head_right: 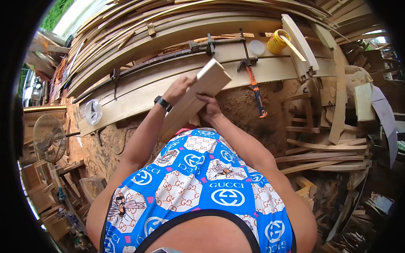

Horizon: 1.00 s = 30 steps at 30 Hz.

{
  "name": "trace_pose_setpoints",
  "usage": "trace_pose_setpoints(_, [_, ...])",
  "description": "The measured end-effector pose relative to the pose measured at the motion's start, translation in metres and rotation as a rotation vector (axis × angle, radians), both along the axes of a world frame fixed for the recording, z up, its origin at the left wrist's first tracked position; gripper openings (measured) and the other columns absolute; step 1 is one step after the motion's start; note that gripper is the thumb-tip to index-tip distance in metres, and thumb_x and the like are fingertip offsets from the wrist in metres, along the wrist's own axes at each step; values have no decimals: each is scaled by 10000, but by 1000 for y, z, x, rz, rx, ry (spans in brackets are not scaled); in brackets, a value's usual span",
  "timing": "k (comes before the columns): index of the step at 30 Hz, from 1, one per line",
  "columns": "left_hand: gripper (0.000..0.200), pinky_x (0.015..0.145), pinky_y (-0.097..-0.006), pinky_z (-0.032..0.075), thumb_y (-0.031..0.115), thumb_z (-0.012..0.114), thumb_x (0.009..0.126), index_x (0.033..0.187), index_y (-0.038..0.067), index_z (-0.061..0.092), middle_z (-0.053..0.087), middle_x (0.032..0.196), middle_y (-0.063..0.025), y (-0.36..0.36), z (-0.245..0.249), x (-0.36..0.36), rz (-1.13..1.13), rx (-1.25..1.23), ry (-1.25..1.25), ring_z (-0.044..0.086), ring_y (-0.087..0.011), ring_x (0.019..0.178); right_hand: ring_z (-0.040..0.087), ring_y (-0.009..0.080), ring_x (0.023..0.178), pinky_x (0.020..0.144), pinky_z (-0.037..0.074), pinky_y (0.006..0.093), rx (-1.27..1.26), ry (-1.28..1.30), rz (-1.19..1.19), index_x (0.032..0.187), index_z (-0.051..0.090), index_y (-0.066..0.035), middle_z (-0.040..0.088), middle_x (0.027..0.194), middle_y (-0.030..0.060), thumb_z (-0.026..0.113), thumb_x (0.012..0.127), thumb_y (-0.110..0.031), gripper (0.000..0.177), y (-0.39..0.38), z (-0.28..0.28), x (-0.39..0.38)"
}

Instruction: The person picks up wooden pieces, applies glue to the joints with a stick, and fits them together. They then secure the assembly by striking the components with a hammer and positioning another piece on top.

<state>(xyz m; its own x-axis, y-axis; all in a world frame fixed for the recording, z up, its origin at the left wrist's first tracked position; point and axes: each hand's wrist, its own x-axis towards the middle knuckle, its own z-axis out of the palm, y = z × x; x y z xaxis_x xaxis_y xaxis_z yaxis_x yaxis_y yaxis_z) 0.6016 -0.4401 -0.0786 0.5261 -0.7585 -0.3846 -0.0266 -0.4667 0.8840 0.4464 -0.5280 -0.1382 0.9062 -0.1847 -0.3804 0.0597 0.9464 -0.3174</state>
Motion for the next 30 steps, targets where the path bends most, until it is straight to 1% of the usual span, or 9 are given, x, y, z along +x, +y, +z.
trace_pose_setpoints(6, [813, 937, -355, 518, 353, 950, 614, 1263, -30, 644, 733, 1104, -178, 58, -20, -11, -395, 145, -28, 688, -255, 1021, 610, 289, 1168, 1089, 446, 475, 1, 108, -272, 1258, 628, -68, 674, 1197, 83, 772, 795, -224, 509, -22, -2, -22])
trace_pose_setpoints(11, [733, 917, -357, 532, 256, 905, 623, 1240, -41, 642, 733, 1117, -167, 52, -15, -5, -336, 23, -170, 691, -257, 1012, 602, 273, 1178, 1089, 435, 457, -142, 47, -277, 1274, 632, -77, 679, 1199, 70, 766, 844, -266, 489, -38, 30, -4])
trace_pose_setpoints(14, [683, 939, -356, 534, 172, 881, 666, 1272, -18, 628, 720, 1141, -111, 39, 13, 8, -231, -284, 127, 666, -191, 1047, 563, 273, 1252, 1107, 412, 471, -297, -145, -281, 1356, 591, -59, 651, 1309, 86, 725, 914, -380, 562, -51, 67, 18])
trace_pose_setpoints(18, [711, 962, -341, 530, 156, 886, 691, 1322, 7, 593, 699, 1197, -90, 26, 43, 30, -167, -398, 126, 650, -169, 1071, 475, 325, 1362, 1171, 317, 504, 86, -724, -15, 1493, 460, -49, 555, 1436, 175, 487, 1022, -588, 716, -92, 107, 38])
trace_pose_setpoints(21, [718, 955, -346, 536, 175, 919, 681, 1297, 11, 590, 688, 1211, -94, 27, 65, 38, -108, -529, 5, 653, -171, 1066, 435, 420, 1400, 1192, 261, 569, -307, -183, 7, 1536, 400, -28, 470, 1506, 256, 276, 995, -760, 919, -88, 144, 53])
trace_pose_setpoints(23, [712, 951, -351, 538, 173, 934, 674, 1276, 9, 590, 705, 1178, -108, 36, 84, 39, -10, -532, -410, 660, -173, 1073, 382, 503, 1429, 1158, 277, 665, -415, -155, 217, 1573, 311, 3, 344, 1575, 315, 236, 965, -809, 1017, -101, 143, 51])
trace_pose_setpoints(25, [612, 905, -370, 553, 175, 926, 680, 1190, 50, 611, 734, 1079, -139, 48, 104, 42, 16, -535, -724, 716, -258, 1006, 362, 452, 1464, 1098, 384, 672, 83, -457, 755, 1544, 364, 12, 399, 1544, 313, 286, 946, -820, 1027, -101, 144, 45])
trace_pose_setpoints(29, [629, 998, -475, 488, 159, 898, 627, 1186, 118, 613, 715, 1116, -84, 70, 145, 70, -235, -574, -1453, 691, -293, 1072, 619, 506, 1197, 853, 586, 634, 420, -504, 788, 1554, 324, 36, 497, 1430, 369, 511, 942, -698, 973, -88, 169, 43])
trace_pose_setpoints(30, [619, 1015, -478, 478, 151, 882, 636, 1192, 116, 613, 703, 1144, -87, 72, 152, 76, -264, -539, -1590, 677, -295, 1102, 711, 431, 1035, 788, 629, 552, 291, -221, 657, 1530, 361, 45, 578, 1331, 357, 699, 833, -539, 970, -80, 173, 38])
